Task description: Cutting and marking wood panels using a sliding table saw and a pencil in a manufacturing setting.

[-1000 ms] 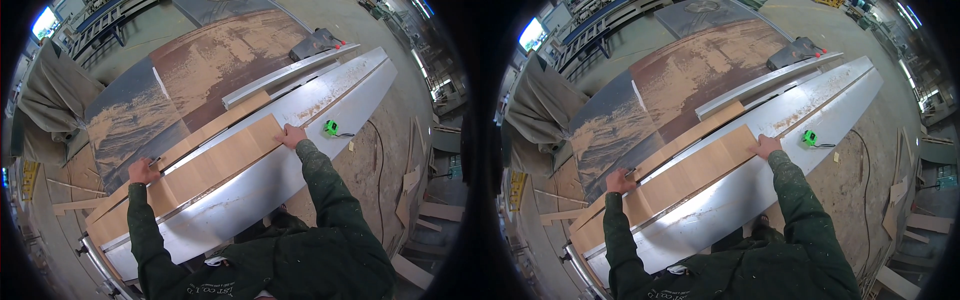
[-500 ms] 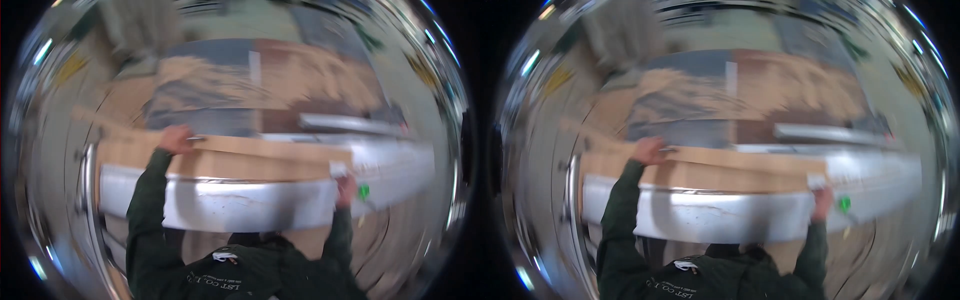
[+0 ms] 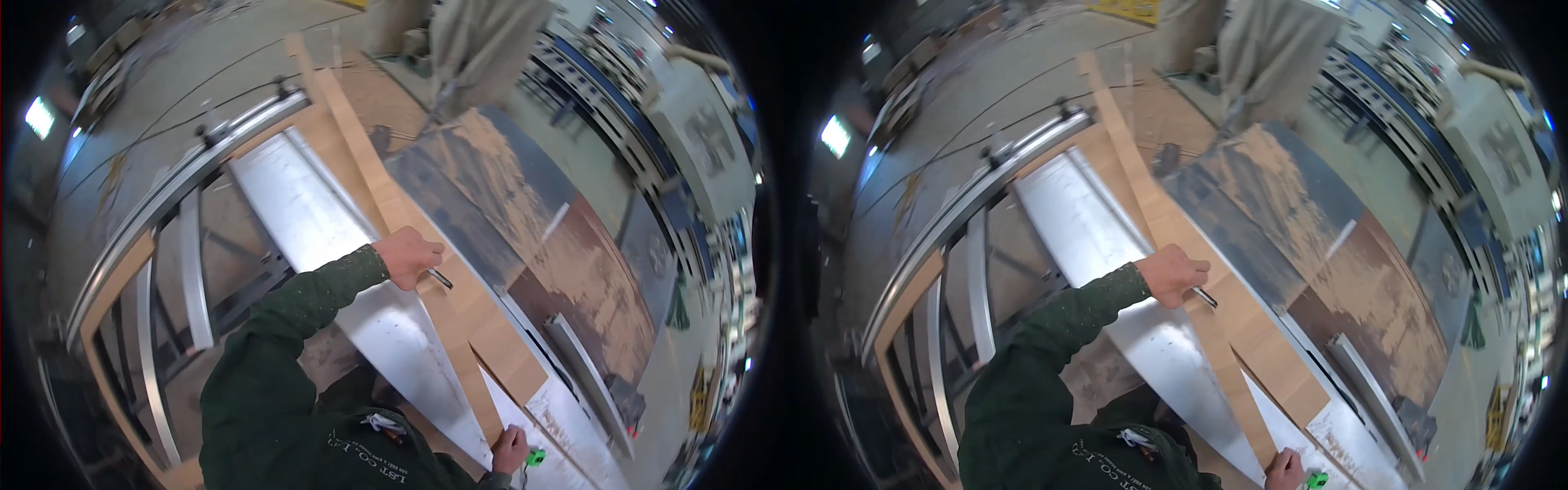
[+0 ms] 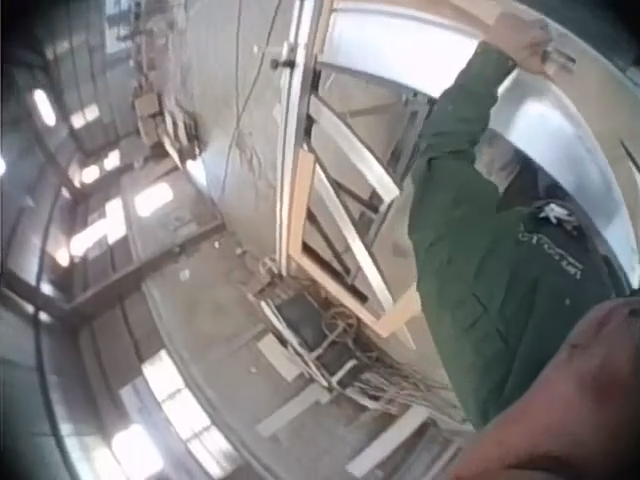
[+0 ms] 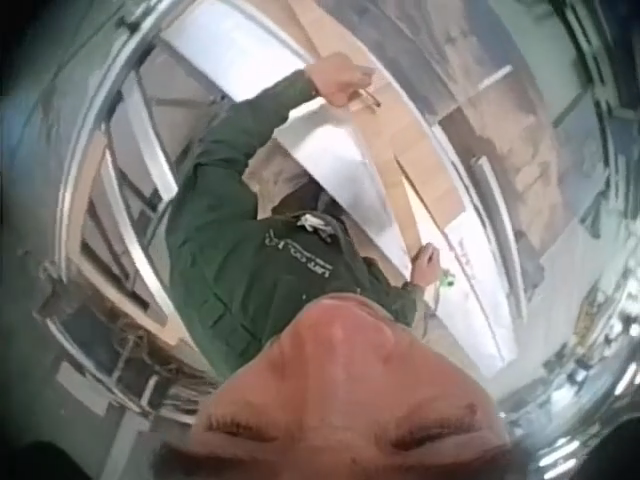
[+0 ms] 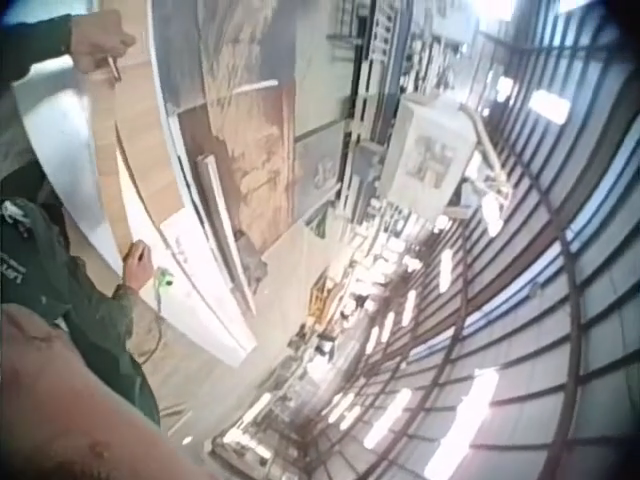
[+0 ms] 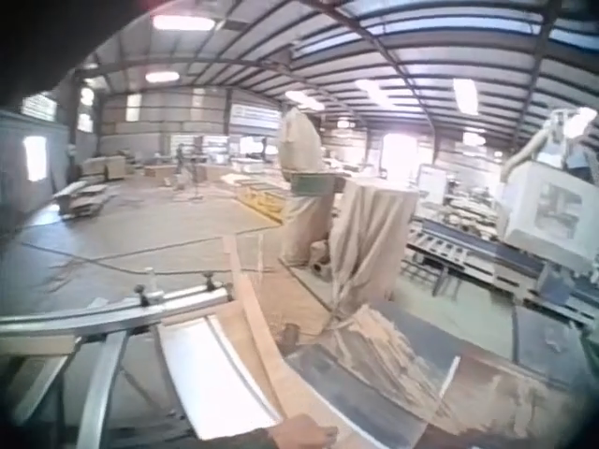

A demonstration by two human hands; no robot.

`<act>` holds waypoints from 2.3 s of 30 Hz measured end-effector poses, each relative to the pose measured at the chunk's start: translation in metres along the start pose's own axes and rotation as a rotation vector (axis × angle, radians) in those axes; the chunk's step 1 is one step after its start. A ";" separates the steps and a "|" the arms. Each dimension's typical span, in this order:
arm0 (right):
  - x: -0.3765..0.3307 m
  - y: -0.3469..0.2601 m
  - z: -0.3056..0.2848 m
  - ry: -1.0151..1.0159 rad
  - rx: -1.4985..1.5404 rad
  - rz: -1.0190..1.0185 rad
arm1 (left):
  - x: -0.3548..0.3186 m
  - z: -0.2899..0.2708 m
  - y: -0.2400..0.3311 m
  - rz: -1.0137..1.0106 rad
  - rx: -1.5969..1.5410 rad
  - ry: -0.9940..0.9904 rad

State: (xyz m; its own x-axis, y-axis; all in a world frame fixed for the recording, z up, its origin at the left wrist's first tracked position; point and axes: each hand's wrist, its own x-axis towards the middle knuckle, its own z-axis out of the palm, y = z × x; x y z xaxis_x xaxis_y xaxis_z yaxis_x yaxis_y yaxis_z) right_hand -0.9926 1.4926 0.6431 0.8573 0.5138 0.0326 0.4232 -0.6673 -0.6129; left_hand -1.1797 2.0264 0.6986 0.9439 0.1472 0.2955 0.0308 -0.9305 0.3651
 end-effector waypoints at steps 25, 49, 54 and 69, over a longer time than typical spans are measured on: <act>-0.077 -0.172 0.172 -0.559 -0.045 -1.210 | -0.555 -0.043 0.228 -1.169 0.332 0.232; -0.015 -0.104 0.212 -0.147 -0.126 -0.366 | -0.512 -0.050 -0.015 -1.263 0.241 0.148; -0.031 -0.018 0.145 0.026 -0.221 -0.101 | -0.335 0.019 0.028 -0.956 -0.209 0.257; 0.116 0.259 0.046 0.111 0.044 0.212 | -0.162 0.251 0.272 -1.202 -0.969 0.184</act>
State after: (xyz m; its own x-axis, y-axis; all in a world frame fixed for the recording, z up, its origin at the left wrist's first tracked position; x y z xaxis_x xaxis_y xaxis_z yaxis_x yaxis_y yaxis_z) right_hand -0.7973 1.4041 0.4522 0.9537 0.3002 -0.0154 0.2189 -0.7288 -0.6488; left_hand -1.2415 1.6655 0.5285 0.4671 0.7258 -0.5050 0.4277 0.3144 0.8475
